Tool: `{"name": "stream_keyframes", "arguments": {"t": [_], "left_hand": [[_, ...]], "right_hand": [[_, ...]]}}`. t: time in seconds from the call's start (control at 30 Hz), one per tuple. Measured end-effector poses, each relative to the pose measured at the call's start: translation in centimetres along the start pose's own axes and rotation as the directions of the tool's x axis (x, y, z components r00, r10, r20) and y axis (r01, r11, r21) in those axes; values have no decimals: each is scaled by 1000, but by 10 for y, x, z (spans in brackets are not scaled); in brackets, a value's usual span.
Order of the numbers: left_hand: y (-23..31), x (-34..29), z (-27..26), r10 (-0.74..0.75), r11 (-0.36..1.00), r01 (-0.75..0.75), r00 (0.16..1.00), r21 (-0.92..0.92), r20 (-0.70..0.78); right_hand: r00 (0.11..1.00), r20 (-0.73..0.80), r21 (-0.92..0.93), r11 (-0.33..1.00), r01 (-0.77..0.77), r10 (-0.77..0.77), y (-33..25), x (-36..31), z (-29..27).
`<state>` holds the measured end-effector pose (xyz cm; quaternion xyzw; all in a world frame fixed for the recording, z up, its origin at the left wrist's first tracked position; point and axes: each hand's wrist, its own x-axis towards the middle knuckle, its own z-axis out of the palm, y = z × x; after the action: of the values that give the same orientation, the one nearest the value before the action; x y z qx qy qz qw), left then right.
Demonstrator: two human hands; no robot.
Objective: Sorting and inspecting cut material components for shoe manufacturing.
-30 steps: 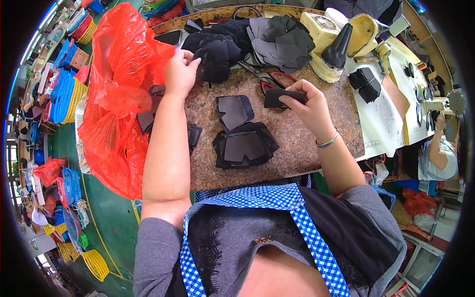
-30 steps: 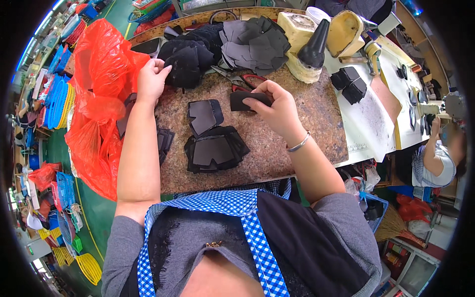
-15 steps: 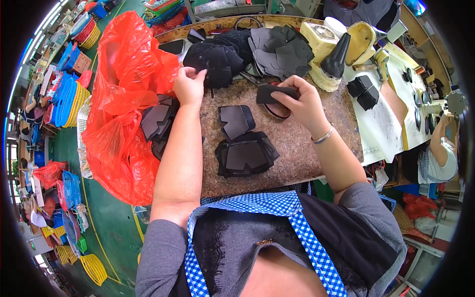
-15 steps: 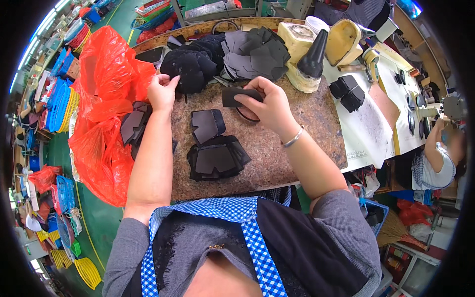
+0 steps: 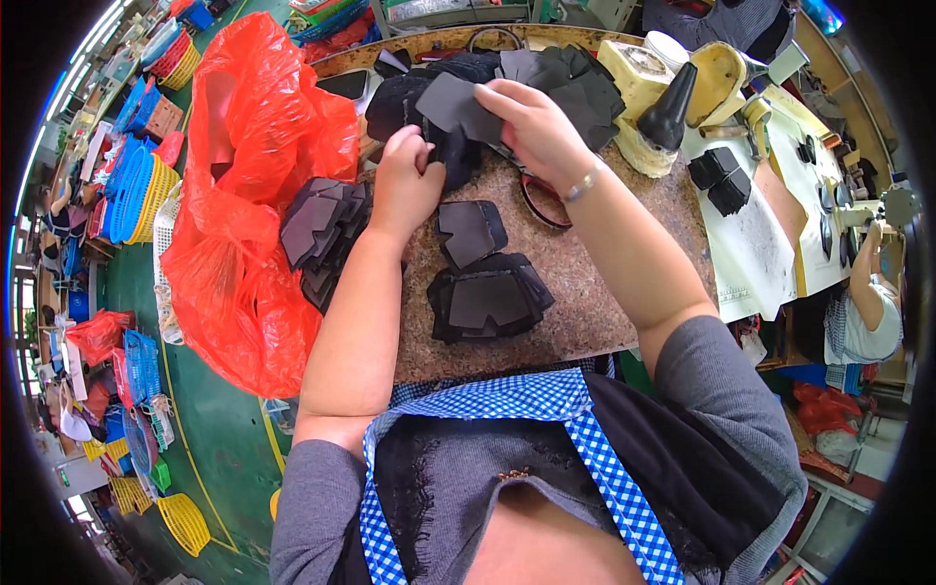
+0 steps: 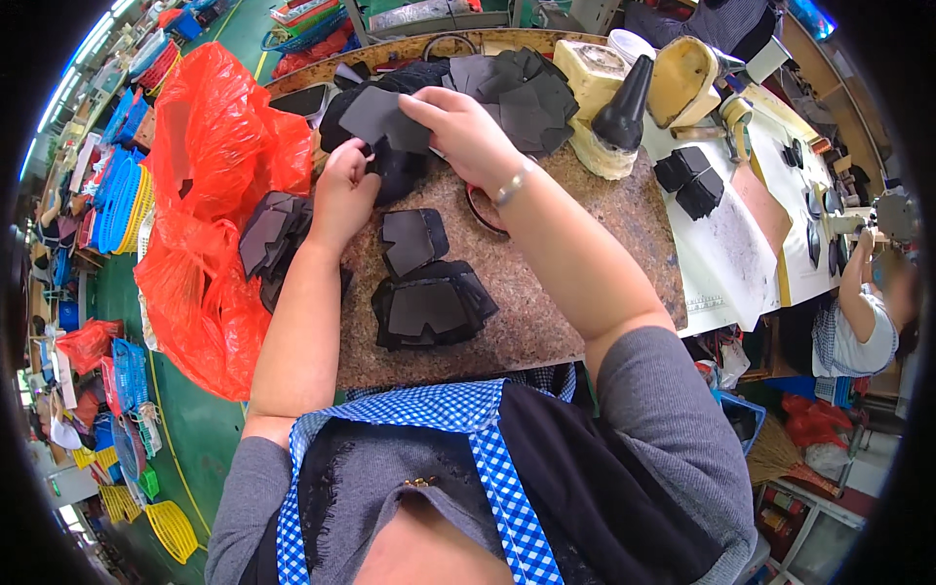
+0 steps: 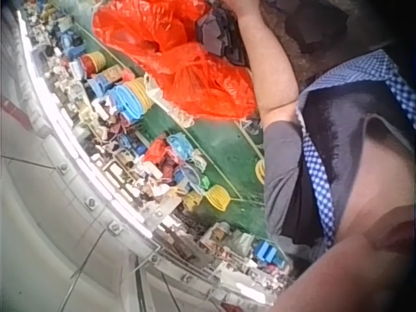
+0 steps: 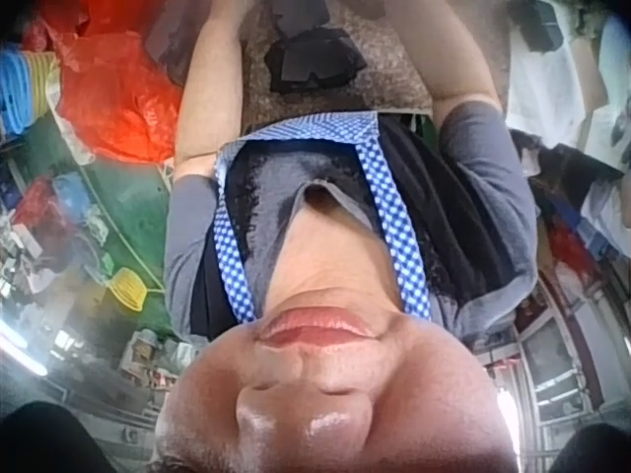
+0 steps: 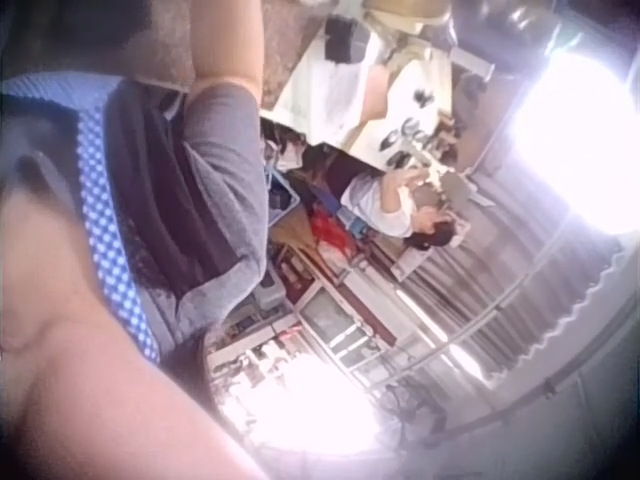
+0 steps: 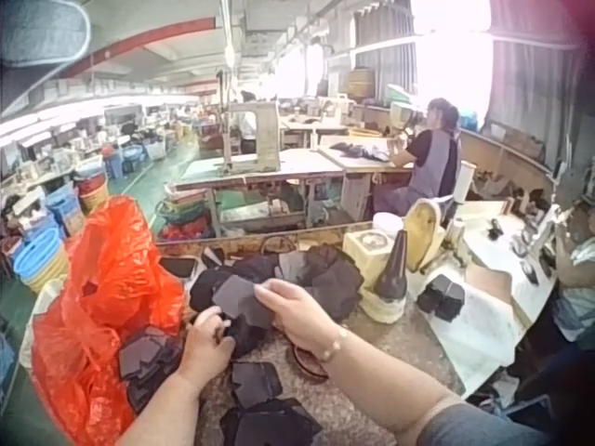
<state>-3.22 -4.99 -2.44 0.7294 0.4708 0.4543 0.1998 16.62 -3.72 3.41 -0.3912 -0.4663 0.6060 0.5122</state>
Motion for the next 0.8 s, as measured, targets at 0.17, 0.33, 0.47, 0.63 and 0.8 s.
{"name": "stream_keyframes", "arguments": {"t": [0.17,0.33,0.47,0.63,0.8], "left_hand": [[27,-3,-24,-221,887,104,951,-451,-215],[81,-58,-41,-48,812,261,921,-522,387],[76,-95,-23,213,957,-263,925,124,314],[85,-100,-37,-246,822,312,949,-477,197],[88,-122,-30,-338,847,433,886,-308,316]], "right_hand": [[952,-61,220,935,-280,300,20,31,4],[991,-77,-2,994,-107,106,-2,-25,11],[994,-83,-263,960,-95,76,3,-71,-2],[993,115,-478,876,53,2,13,-127,-5],[980,200,-614,782,110,20,29,-149,0]]}}
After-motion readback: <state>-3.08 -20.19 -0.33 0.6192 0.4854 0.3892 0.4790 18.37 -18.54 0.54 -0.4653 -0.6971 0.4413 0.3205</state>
